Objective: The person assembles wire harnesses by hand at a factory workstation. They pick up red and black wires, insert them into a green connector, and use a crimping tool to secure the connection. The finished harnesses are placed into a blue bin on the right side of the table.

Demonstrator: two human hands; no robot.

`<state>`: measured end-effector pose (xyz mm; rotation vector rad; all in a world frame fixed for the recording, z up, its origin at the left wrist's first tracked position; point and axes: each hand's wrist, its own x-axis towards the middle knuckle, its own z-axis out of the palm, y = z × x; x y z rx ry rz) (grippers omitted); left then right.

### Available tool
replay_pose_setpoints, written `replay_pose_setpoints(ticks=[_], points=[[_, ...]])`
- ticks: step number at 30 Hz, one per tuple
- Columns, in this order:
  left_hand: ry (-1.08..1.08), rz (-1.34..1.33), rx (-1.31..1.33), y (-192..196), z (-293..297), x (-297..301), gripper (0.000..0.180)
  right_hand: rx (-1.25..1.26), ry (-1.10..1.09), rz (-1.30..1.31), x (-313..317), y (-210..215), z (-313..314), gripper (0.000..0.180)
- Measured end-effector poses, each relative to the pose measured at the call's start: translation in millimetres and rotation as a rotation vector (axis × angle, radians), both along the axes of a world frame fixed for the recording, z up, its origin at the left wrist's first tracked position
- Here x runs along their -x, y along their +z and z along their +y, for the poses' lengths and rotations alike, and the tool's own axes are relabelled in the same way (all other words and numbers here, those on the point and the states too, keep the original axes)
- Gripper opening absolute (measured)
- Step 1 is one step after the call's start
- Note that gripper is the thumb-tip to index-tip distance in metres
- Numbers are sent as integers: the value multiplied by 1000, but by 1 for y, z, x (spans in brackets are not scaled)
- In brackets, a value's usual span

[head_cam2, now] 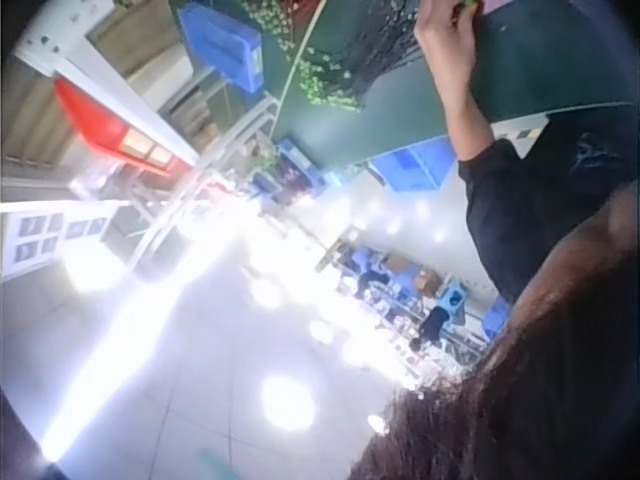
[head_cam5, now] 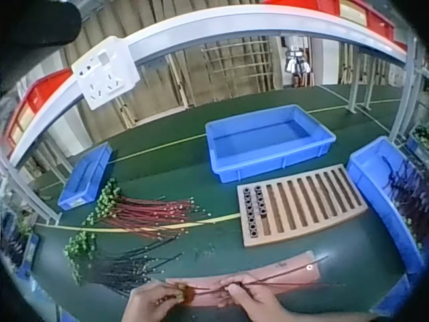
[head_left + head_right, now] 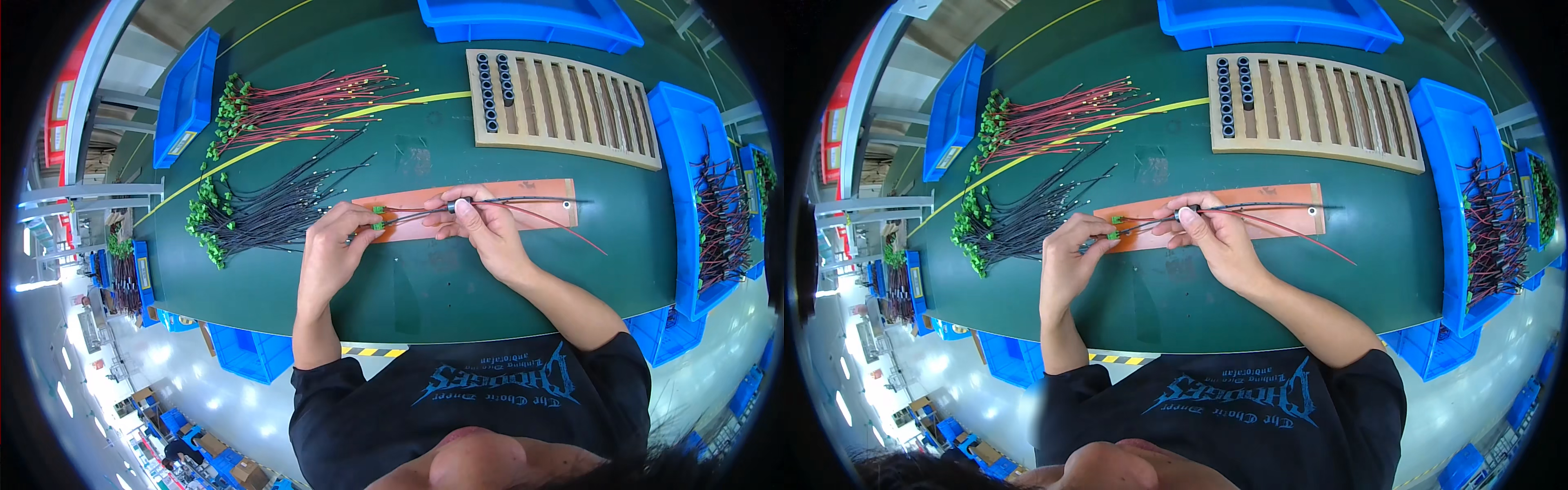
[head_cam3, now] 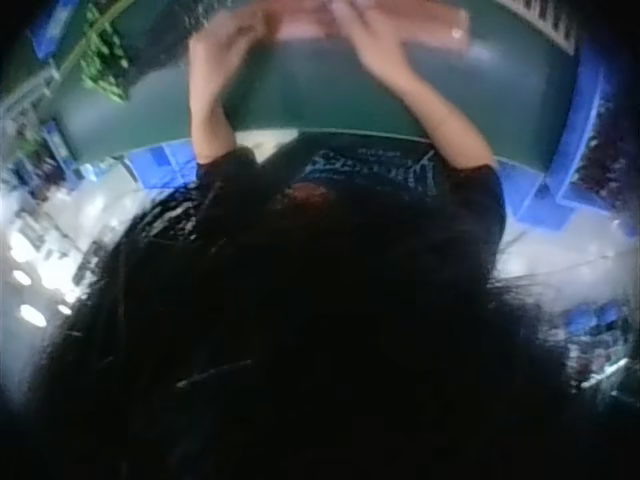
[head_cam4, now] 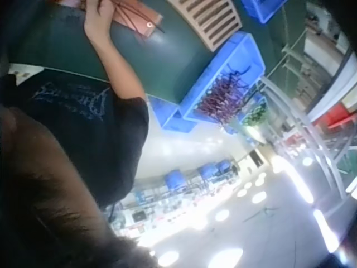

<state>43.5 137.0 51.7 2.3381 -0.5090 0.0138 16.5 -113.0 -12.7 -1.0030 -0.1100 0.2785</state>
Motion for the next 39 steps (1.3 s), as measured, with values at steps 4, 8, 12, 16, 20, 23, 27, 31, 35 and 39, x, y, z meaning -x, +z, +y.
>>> replay_pose_setpoints(ticks=[4,8,12,16,20,23,27,31,35,39], points=[[2,14,-36,-8,1,-3,19,-8,-5,-17,0,-1,0,26],[54,126,8,-3,-2,-3,18,-11,-21,-17,-1,-2,-2,26],[51,117,66,-4,4,-4,19,-35,-24,-17,-1,-3,-2,26],[18,85,36,-3,2,-4,17,-41,-20,-15,-1,-2,-2,26],[-4,45,29,-7,2,-3,17,-31,-9,-35,-1,-2,-2,26],[-18,40,-7,-11,0,-2,18,-40,5,-77,-1,1,-1,26],[-42,112,20,-5,-4,-4,25,-44,-19,-57,0,-10,-1,26],[25,122,54,-8,-3,-4,35,5,-37,-59,1,-9,0,25],[40,151,22,-3,-9,-5,34,45,-51,-80,-1,-7,0,24],[1,117,46,-11,-7,-5,31,113,-39,-119,-5,-3,-4,23]])
